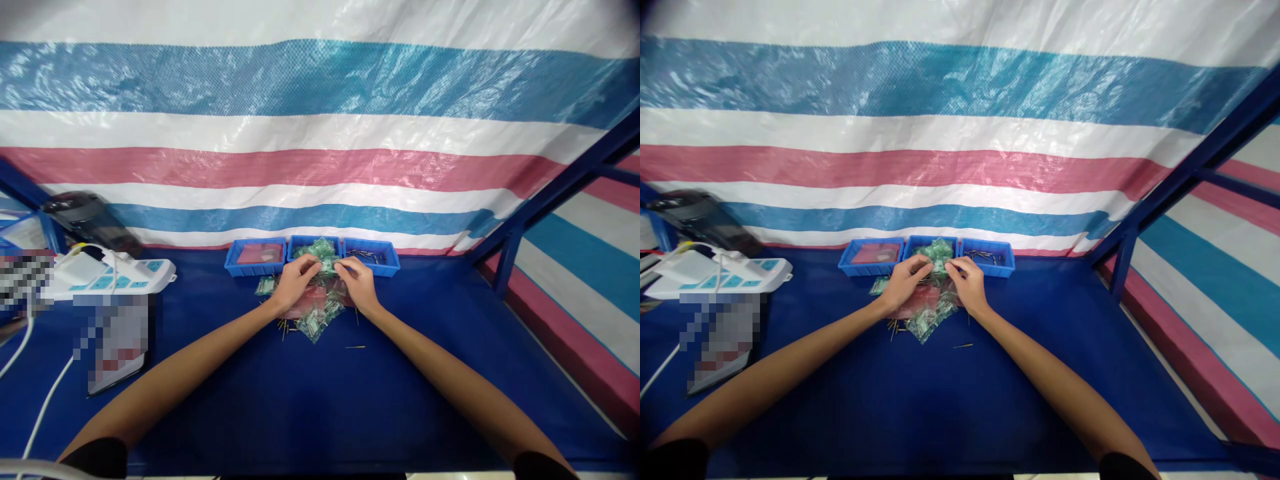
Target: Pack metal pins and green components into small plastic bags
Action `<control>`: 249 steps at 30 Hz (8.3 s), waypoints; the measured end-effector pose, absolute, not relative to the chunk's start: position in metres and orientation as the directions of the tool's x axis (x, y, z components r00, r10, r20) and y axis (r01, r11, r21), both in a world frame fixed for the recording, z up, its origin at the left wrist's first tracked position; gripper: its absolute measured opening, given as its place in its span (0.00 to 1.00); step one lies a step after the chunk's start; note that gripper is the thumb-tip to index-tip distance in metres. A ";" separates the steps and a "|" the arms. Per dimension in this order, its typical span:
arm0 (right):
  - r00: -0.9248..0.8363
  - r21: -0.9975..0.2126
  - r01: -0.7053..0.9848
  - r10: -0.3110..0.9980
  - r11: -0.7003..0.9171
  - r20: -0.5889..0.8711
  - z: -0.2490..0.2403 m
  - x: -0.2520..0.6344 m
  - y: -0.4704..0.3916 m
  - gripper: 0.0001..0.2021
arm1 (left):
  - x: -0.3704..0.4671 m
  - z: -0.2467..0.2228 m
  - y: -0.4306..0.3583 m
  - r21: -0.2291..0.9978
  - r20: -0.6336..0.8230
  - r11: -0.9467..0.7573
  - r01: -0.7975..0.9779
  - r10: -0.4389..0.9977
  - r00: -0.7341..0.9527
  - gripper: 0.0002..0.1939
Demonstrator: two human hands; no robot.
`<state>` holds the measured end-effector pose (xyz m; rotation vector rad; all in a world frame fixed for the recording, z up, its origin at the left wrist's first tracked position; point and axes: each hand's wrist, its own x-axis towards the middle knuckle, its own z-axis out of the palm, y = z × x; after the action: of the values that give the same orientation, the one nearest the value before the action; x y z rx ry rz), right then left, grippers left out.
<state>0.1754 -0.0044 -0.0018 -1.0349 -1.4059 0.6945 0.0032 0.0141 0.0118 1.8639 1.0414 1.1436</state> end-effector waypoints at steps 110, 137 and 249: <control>-0.222 -0.689 0.441 0.814 0.575 0.537 -0.017 0.179 -0.014 0.10 | -0.003 0.020 0.014 0.981 0.103 -0.167 0.094 0.873 0.477 0.10; -0.189 -0.669 0.468 0.805 0.577 0.562 -0.016 0.179 -0.017 0.14 | -0.008 0.033 0.011 0.929 0.244 -0.337 0.155 0.870 0.429 0.14; -0.098 -0.702 0.432 0.803 0.566 0.587 -0.020 0.178 -0.018 0.11 | -0.018 0.039 0.020 0.660 0.267 -0.600 0.452 0.749 0.606 0.17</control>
<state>0.1779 -0.0181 -0.0196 -1.0319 -1.7264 0.4323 -0.0177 0.0204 0.0392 2.2920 0.9464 0.7258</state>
